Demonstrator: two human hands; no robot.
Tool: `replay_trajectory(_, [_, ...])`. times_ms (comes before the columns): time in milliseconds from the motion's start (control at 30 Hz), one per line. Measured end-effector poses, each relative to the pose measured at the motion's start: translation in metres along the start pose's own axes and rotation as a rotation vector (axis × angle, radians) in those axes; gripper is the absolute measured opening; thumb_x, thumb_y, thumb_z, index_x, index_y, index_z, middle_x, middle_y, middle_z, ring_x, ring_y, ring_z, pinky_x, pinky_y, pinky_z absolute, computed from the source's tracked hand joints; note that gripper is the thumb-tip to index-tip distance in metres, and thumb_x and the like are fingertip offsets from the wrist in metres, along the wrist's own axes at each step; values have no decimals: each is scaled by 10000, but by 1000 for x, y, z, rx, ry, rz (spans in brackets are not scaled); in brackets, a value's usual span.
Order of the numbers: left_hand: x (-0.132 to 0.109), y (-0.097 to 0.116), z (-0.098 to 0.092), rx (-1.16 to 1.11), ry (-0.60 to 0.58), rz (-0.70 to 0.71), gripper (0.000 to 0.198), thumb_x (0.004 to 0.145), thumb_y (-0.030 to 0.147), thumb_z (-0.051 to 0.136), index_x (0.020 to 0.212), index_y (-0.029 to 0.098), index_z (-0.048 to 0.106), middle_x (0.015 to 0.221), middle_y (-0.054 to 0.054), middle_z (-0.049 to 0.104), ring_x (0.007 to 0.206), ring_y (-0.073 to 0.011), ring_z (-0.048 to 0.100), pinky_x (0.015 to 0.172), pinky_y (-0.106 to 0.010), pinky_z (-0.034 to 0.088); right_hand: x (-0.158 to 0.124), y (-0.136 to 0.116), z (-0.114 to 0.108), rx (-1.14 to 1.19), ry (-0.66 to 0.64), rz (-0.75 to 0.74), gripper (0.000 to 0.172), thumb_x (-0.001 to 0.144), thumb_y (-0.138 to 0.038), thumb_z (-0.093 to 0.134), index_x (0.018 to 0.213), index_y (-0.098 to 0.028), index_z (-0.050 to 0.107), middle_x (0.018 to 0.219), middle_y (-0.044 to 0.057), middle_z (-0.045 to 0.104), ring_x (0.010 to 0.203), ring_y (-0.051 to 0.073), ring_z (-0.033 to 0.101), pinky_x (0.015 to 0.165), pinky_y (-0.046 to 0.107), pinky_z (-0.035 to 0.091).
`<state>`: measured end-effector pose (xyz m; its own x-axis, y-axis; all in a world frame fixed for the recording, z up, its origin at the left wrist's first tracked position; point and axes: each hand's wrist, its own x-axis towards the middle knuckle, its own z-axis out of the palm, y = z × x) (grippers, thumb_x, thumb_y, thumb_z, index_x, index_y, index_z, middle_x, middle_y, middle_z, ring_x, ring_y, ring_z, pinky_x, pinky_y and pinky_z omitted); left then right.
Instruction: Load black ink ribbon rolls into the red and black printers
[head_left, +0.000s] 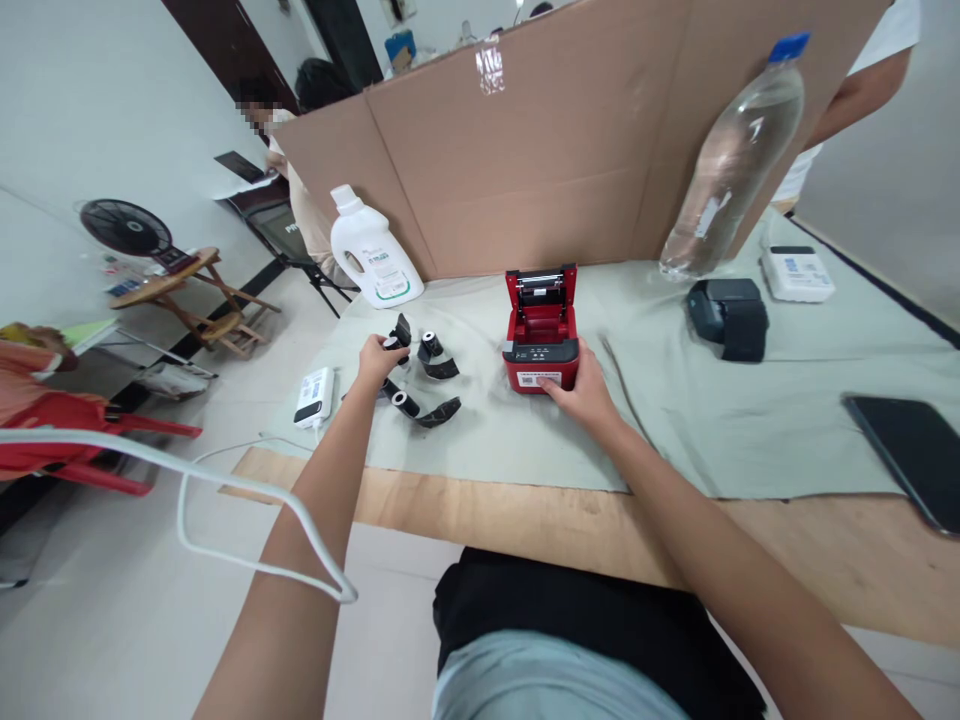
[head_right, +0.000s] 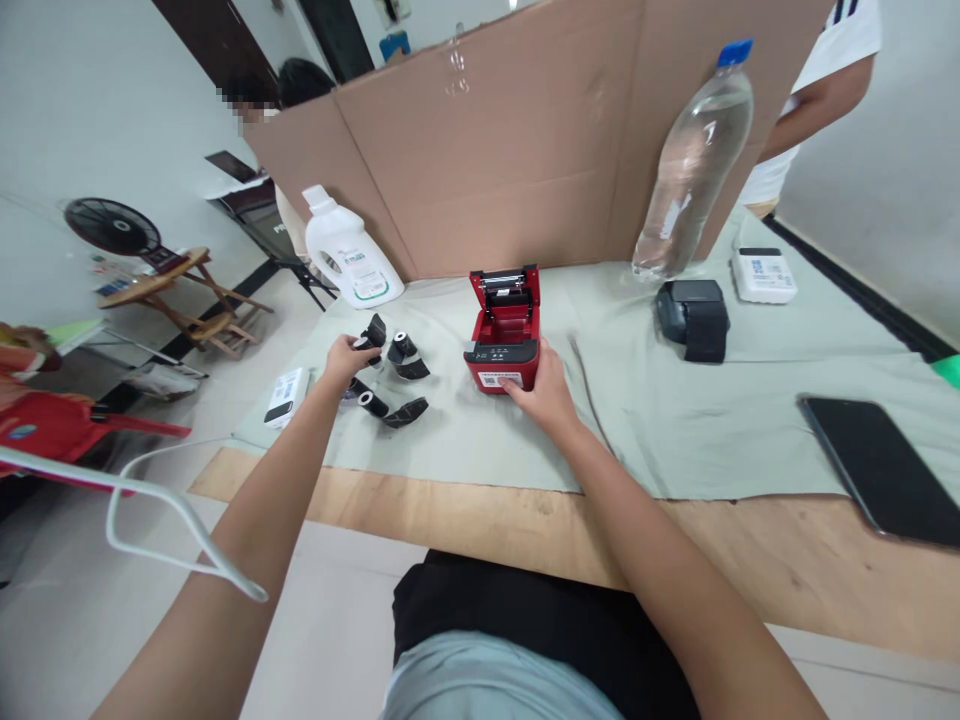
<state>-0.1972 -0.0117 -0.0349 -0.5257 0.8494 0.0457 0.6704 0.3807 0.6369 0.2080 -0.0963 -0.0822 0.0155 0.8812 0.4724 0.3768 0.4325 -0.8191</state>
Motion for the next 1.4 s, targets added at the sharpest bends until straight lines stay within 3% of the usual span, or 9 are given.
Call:
replay_trajectory(133, [-3, 3, -6, 0, -27, -15, 530, 703, 359, 815, 1153, 167, 610, 1173, -114, 706, 901, -215, 699, 733, -302, 553, 0, -1, 0, 0, -6, -9, 695, 778, -421, 811, 1375, -254, 497, 1357, 128, 619, 1268, 371, 576, 1067, 586, 476])
replay_trajectory(333, [-10, 10, -26, 206, -89, 116, 375, 763, 423, 739, 1042, 171, 743, 930, -87, 778, 897, -254, 716, 817, -326, 519, 1, 0, -1, -6, 0, 6, 729, 768, -437, 811, 1395, -252, 487, 1394, 135, 594, 1296, 377, 553, 1090, 597, 460])
replay_trajectory(500, [-20, 20, -24, 358, -126, 95, 289, 796, 438, 716, 904, 174, 760, 794, -93, 771, 853, -265, 719, 760, -324, 507, 1, 2, 0, -19, -15, 9, 757, 771, -450, 804, 1420, -248, 470, 1395, 141, 582, 1304, 375, 540, 1093, 595, 461])
replay_trajectory(733, [-35, 41, -24, 499, -25, 21, 343, 770, 516, 769, 882, 194, 730, 1006, -149, 773, 1033, -350, 705, 826, -390, 517, 2, 5, 1, -64, -13, -1, 832, 765, -470, 797, 1472, -240, 424, 1368, 150, 579, 1282, 381, 542, 1084, 596, 457])
replay_trajectory(900, [-74, 18, -49, 156, 103, 293, 265, 920, 343, 574, 1090, 199, 718, 1102, -99, 769, 1015, -274, 713, 913, -370, 529, 2, 10, 3, -59, -12, -5, 839, 765, -471, 797, 1477, -238, 420, 1395, 162, 561, 1311, 403, 518, 1095, 616, 436])
replay_trajectory(1067, [-120, -28, -43, 44, -175, 284, 562, 766, 97, 518, 1300, 213, 646, 1212, -63, 756, 951, -216, 719, 971, -362, 539, 1, 8, 2, -57, -8, -13, 825, 772, -457, 797, 1474, -237, 424, 1392, 162, 568, 1304, 400, 522, 1090, 618, 441])
replay_trajectory(1133, [-129, -40, -33, -17, -265, 294, 557, 741, 138, 591, 1289, 218, 639, 1238, -62, 745, 995, -223, 713, 1000, -375, 536, 1, 6, 1, -42, -12, -7, 802, 775, -446, 795, 1462, -241, 437, 1382, 154, 577, 1292, 391, 533, 1075, 609, 458])
replay_trajectory(1233, [-133, -43, -24, -179, -257, 303, 433, 740, 289, 703, 1164, 207, 658, 1153, -70, 748, 1045, -245, 702, 946, -377, 561, 1, 5, 0, -21, -15, 2, 784, 774, -447, 795, 1449, -244, 449, 1383, 145, 583, 1291, 383, 539, 1076, 602, 463])
replay_trajectory(1400, [-130, -15, -24, -463, -220, 289, 530, 736, 529, 773, 1112, 169, 669, 1067, -78, 705, 987, -238, 688, 870, -377, 599, 1, 7, 1, -15, -7, 6, 822, 762, -466, 809, 1462, -245, 438, 1409, 146, 570, 1321, 389, 520, 1105, 610, 435])
